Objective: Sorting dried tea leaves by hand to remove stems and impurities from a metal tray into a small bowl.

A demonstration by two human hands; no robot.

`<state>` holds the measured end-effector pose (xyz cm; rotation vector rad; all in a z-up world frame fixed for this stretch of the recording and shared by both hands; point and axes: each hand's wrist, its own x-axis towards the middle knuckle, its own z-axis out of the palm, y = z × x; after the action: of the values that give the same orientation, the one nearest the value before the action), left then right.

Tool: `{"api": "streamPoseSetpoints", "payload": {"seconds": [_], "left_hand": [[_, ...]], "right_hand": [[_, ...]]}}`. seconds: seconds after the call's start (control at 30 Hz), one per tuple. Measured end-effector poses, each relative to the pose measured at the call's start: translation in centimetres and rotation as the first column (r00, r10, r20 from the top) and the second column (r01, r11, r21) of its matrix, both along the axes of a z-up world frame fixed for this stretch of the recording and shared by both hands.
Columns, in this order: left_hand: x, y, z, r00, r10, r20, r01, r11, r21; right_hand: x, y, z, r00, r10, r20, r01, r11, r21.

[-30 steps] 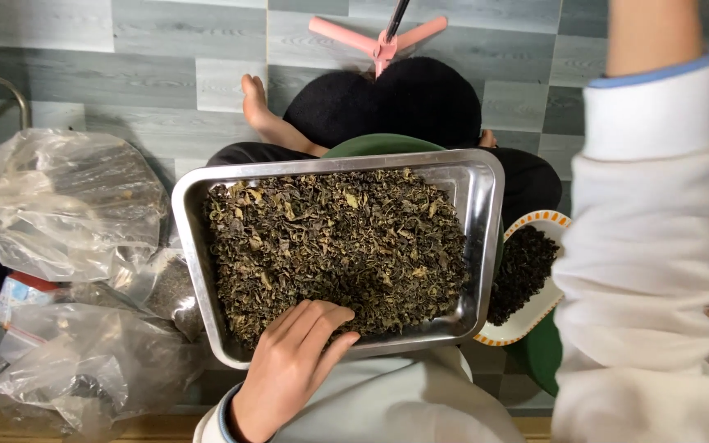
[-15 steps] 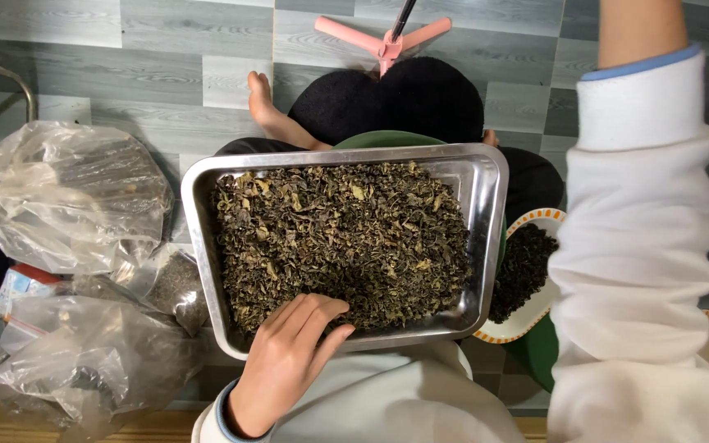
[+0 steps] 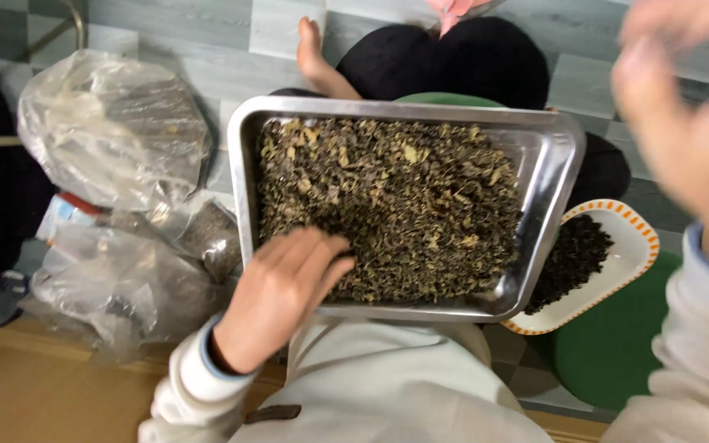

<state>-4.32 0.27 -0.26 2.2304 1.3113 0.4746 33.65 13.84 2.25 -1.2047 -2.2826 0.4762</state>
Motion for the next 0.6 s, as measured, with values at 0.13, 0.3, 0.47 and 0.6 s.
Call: {"api": "streamPoseSetpoints", "payload": {"seconds": [0.13, 0.3, 0.47, 0.6], "left_hand": [[0.1, 3.7, 2.1, 0.996, -0.048, -0.077, 0.057, 0.99, 0.13], [2.8, 8.6, 2.1, 0.935, -0.092, -0.344, 0.243, 0.872, 0.425], [6.3, 12.0, -0.3, 0.875, -0.103, -0.473, 0.392, 0.724, 0.567], [7.3, 13.4, -1.7, 0.755, -0.098, -0.648, 0.526, 0.68, 0.511]], "right_hand": [[-0.5, -4.6, 0.2, 0.981, 0.118, 0.153, -0.137, 0.983, 0.119], [1.7, -11.4, -2.5, 0.994, 0.056, 0.096, -0.068, 0.989, 0.135], [1.3, -16.5, -2.3, 0.992, -0.124, 0.026, 0.123, 0.992, 0.024], [1.0, -19.0, -2.3, 0.945, -0.308, -0.104, 0.296, 0.948, -0.118]]}}
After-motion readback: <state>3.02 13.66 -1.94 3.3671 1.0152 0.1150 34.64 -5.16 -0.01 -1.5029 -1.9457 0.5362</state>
